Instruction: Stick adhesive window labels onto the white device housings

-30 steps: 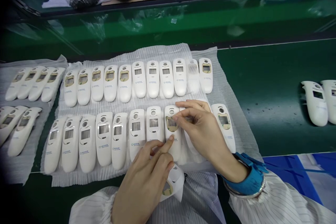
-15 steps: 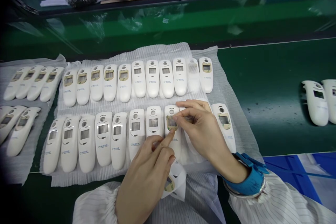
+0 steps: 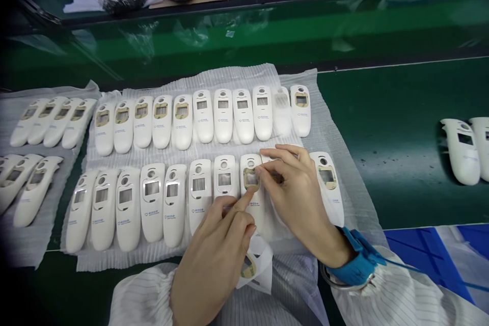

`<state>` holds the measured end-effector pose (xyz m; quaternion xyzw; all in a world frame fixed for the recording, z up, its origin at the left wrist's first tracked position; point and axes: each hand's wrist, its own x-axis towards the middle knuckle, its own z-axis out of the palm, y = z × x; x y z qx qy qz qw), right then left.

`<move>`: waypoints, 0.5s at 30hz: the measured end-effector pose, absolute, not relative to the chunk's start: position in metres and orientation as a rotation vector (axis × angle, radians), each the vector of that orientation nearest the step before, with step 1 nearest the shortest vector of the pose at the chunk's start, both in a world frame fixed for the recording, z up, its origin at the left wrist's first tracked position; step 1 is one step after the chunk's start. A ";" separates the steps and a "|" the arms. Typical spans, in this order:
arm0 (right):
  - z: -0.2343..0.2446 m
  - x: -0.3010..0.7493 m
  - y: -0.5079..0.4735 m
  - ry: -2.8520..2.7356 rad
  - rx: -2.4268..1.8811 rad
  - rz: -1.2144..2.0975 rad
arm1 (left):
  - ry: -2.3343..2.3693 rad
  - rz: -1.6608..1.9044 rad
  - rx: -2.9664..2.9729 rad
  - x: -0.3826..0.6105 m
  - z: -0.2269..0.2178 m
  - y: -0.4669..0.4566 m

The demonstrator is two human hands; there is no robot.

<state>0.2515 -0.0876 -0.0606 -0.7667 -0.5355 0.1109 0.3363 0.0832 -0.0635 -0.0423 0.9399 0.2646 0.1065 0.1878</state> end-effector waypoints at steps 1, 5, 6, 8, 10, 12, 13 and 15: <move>-0.061 0.251 -0.088 -1.437 -1.989 0.231 | 0.753 0.303 2.652 0.085 -0.042 -0.062; -0.062 0.250 -0.090 -1.564 -1.953 0.074 | 0.789 0.279 2.694 0.092 -0.040 -0.054; -0.062 0.249 -0.091 -1.592 -1.947 0.045 | 0.797 0.262 2.704 0.094 -0.040 -0.053; -0.062 0.249 -0.092 -1.647 -1.933 -0.020 | 0.808 0.227 2.731 0.097 -0.040 -0.051; -0.061 0.249 -0.093 -1.707 -1.914 -0.095 | 0.799 0.205 2.760 0.099 -0.040 -0.051; -0.058 0.248 -0.094 -1.766 -1.895 -0.165 | 0.784 0.195 2.777 0.101 -0.039 -0.052; -0.057 0.247 -0.094 -1.790 -1.889 -0.193 | 0.782 0.198 2.780 0.101 -0.038 -0.053; -0.053 0.246 -0.095 -1.817 -1.890 -0.216 | 0.786 0.197 2.777 0.102 -0.037 -0.053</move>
